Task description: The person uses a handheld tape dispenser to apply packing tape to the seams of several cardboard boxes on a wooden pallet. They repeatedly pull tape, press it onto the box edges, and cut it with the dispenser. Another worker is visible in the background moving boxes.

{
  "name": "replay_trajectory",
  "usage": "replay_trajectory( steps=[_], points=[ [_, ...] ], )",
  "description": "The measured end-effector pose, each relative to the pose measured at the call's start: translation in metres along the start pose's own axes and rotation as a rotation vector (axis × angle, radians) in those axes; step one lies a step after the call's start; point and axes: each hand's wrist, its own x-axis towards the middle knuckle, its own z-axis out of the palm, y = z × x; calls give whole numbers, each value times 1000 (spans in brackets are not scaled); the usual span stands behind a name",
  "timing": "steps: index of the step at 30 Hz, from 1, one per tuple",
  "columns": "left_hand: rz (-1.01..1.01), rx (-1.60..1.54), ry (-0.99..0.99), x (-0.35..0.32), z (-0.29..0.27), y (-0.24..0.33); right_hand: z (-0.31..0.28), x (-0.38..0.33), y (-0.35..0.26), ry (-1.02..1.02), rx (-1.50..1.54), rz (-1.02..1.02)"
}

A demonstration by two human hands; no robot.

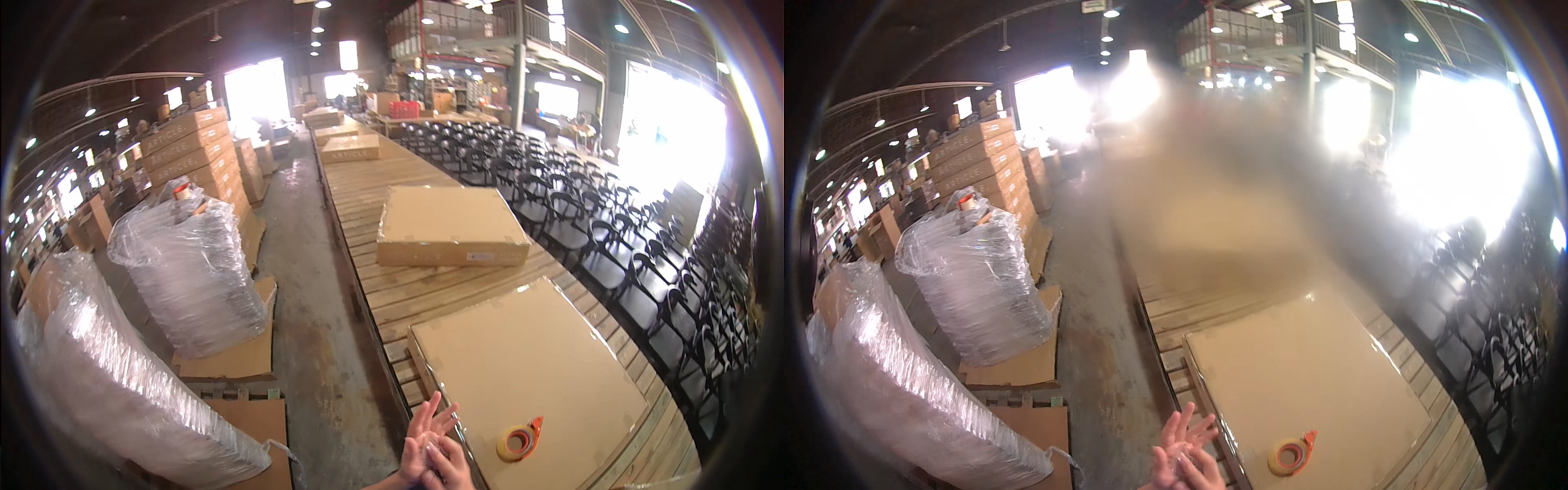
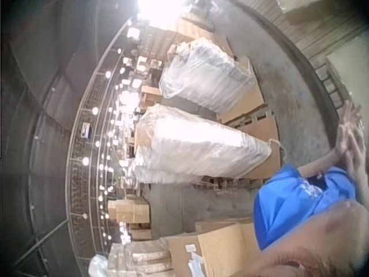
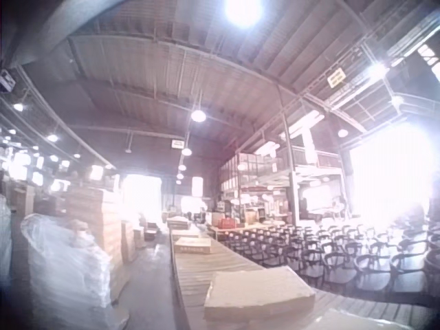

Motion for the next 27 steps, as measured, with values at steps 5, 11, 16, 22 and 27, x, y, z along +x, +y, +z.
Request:
replay_trajectory(
  steps=[5, 11, 16, 22, 27],
  points=[
    [267, 462, -356, 5, -24, -26, 8, 8, -15, 300, 458, 250],
    [132, 575, -636, -34, -4, -17, -37, 30, -18, 488, 168, 273],
    [-117, 238, -557, -48, 13, -13, -54, 29, 7, 560, 143, 137],
    [90, 49, -394, -12, 17, -5, -13, 0, 24, 332, 55, 95],
    [173, 82, -210, 18, 8, 8, 18, -14, -2, 98, -60, 79]
  ],
)
